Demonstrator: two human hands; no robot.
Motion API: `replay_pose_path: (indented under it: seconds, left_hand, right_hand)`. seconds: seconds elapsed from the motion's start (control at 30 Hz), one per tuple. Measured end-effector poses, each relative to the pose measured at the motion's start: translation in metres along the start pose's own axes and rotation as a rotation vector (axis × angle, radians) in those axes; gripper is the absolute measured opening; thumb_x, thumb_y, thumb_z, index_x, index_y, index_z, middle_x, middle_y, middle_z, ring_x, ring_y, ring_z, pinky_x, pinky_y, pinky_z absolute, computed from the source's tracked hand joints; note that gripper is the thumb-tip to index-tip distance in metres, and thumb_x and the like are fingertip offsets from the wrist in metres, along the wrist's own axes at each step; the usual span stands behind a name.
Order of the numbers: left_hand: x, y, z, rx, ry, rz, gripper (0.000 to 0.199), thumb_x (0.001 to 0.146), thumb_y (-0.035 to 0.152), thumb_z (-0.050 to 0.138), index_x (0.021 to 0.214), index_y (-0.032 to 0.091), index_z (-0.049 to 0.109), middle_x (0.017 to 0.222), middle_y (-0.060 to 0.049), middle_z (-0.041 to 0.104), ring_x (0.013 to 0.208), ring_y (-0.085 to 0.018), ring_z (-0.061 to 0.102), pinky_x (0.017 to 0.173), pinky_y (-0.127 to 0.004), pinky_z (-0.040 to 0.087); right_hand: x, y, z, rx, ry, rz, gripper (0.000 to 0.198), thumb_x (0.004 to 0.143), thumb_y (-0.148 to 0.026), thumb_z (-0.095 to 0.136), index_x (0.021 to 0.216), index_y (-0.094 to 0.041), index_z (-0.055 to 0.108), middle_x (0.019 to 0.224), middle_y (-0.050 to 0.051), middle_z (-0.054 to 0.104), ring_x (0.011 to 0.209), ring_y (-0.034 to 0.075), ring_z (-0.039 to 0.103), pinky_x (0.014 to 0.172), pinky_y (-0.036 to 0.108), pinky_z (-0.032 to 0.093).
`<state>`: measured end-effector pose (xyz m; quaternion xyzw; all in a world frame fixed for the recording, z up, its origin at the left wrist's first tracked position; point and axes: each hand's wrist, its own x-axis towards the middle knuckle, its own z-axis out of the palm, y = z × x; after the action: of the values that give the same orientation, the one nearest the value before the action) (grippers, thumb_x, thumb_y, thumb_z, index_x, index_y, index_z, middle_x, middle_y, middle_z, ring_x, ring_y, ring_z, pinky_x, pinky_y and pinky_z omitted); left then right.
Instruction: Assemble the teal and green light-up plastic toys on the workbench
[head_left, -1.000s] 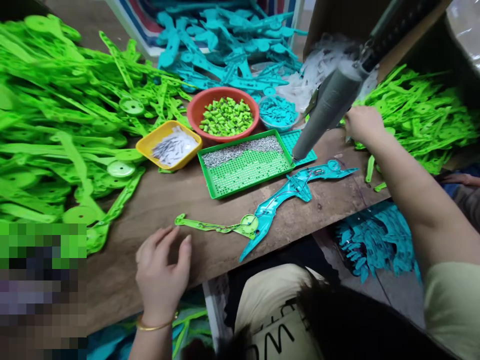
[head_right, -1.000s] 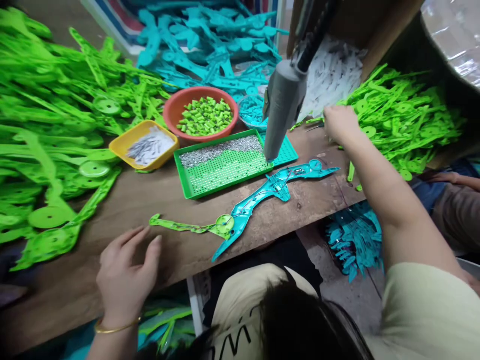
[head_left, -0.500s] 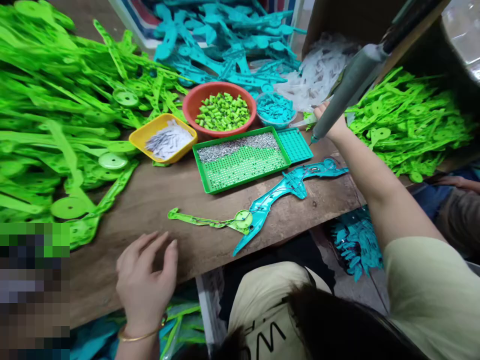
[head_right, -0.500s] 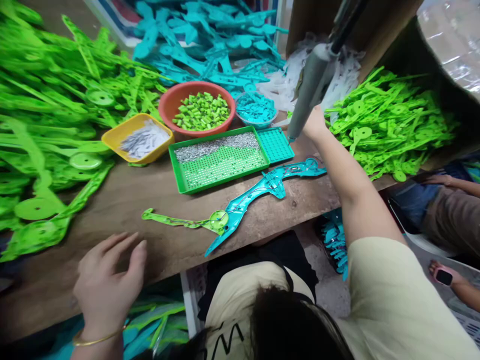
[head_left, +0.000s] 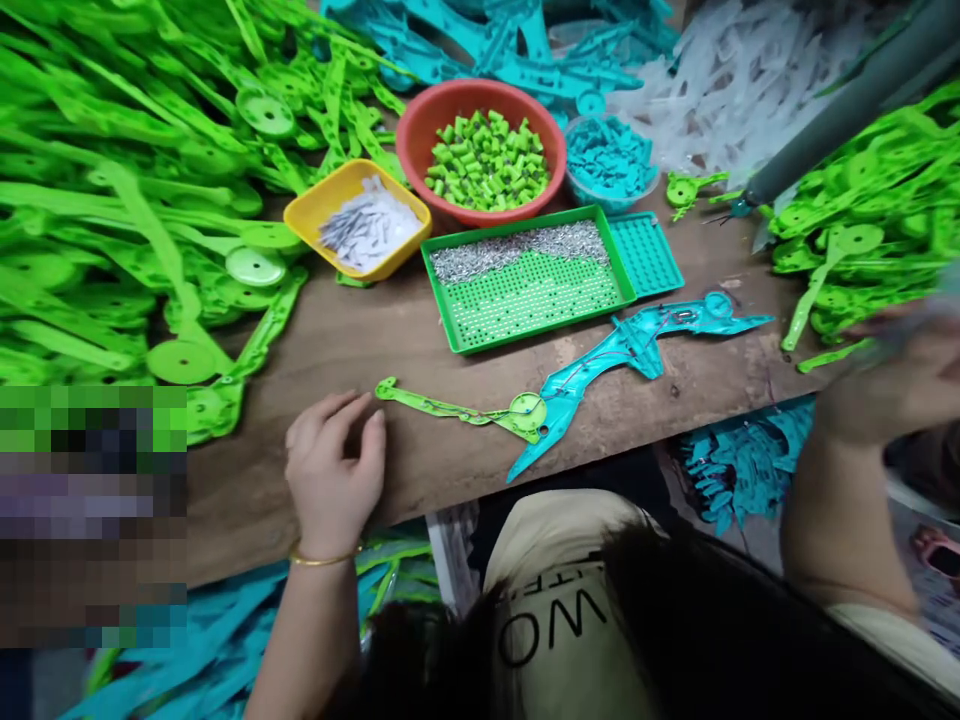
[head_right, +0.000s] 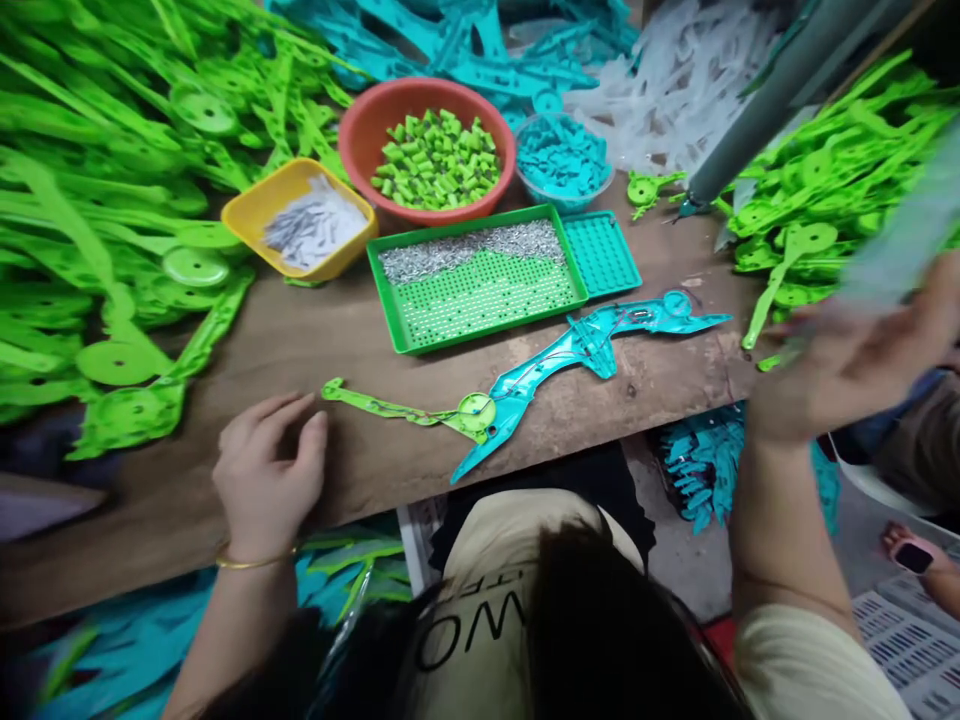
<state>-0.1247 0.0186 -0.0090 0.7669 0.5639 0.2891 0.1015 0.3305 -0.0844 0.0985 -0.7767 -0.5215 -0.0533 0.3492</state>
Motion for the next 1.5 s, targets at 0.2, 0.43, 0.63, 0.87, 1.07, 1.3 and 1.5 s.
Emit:
replay_pose_path:
  seconds: [0.2,0.43,0.63,0.87,1.07,1.3,1.5]
  left_hand:
    - [0.01,0.005,0.009,0.061,0.028,-0.098,0.027,0.091,0.036,0.052,0.106,0.02,0.068,0.104,-0.011,0.064,0.104,-0.026,0.059,0.098,-0.046,0.043]
    - [0.009,0.006,0.014,0.003,-0.008,-0.173,0.034,0.092,0.033,0.047,0.114,0.017,0.067,0.107,-0.012,0.062,0.105,-0.025,0.056,0.096,-0.041,0.043]
    - [0.009,-0.002,0.018,-0.033,-0.001,-0.143,0.033,0.091,0.024,0.044,0.11,0.017,0.07,0.105,-0.011,0.062,0.103,-0.024,0.056,0.095,-0.041,0.041]
    - [0.008,0.0,0.018,-0.055,-0.008,-0.166,0.03,0.091,0.031,0.05,0.108,0.017,0.07,0.105,-0.011,0.061,0.103,-0.025,0.056,0.096,-0.043,0.04]
    - [0.007,0.0,0.016,-0.052,-0.009,-0.161,0.029,0.09,0.032,0.053,0.106,0.015,0.07,0.106,-0.012,0.061,0.105,-0.026,0.056,0.097,-0.044,0.04]
    - [0.007,-0.002,0.014,-0.049,-0.019,-0.168,0.032,0.086,0.041,0.062,0.103,0.016,0.07,0.106,-0.012,0.062,0.103,-0.026,0.056,0.095,-0.044,0.042]
    - [0.008,-0.002,0.013,-0.036,-0.033,-0.183,0.03,0.085,0.042,0.062,0.104,0.019,0.069,0.106,-0.011,0.062,0.104,-0.027,0.056,0.096,-0.046,0.041]
  right_hand:
    - [-0.07,-0.097,0.083,0.22,-0.554,-0.527,0.056,0.094,-0.029,0.047,0.148,-0.027,0.037,0.108,0.012,0.068,0.093,0.025,0.062,0.076,0.04,0.052]
    - [-0.089,-0.149,0.134,0.061,-0.751,-0.832,0.041,0.098,-0.024,0.038,0.134,-0.014,0.054,0.1,0.014,0.065,0.089,0.024,0.052,0.075,0.039,0.045]
    - [-0.093,-0.168,0.15,-0.007,-0.723,-0.917,0.04,0.098,-0.018,0.034,0.132,-0.01,0.053,0.092,0.013,0.06,0.085,0.023,0.048,0.069,0.037,0.043]
    - [-0.098,-0.175,0.155,-0.064,-0.708,-0.902,0.04,0.097,-0.016,0.034,0.132,-0.009,0.052,0.092,0.012,0.058,0.084,0.023,0.047,0.067,0.036,0.042]
    - [-0.105,-0.176,0.153,-0.074,-0.74,-0.851,0.039,0.095,-0.016,0.038,0.132,-0.011,0.051,0.092,0.011,0.058,0.085,0.023,0.048,0.07,0.037,0.042]
    - [-0.097,-0.166,0.145,-0.012,-0.744,-0.785,0.036,0.095,-0.026,0.046,0.129,-0.019,0.055,0.111,0.011,0.062,0.097,0.025,0.052,0.076,0.038,0.045]
    - [-0.082,-0.129,0.131,0.119,-0.811,-0.536,0.04,0.092,-0.043,0.054,0.122,-0.016,0.059,0.12,0.013,0.062,0.113,0.027,0.052,0.106,0.049,0.037]
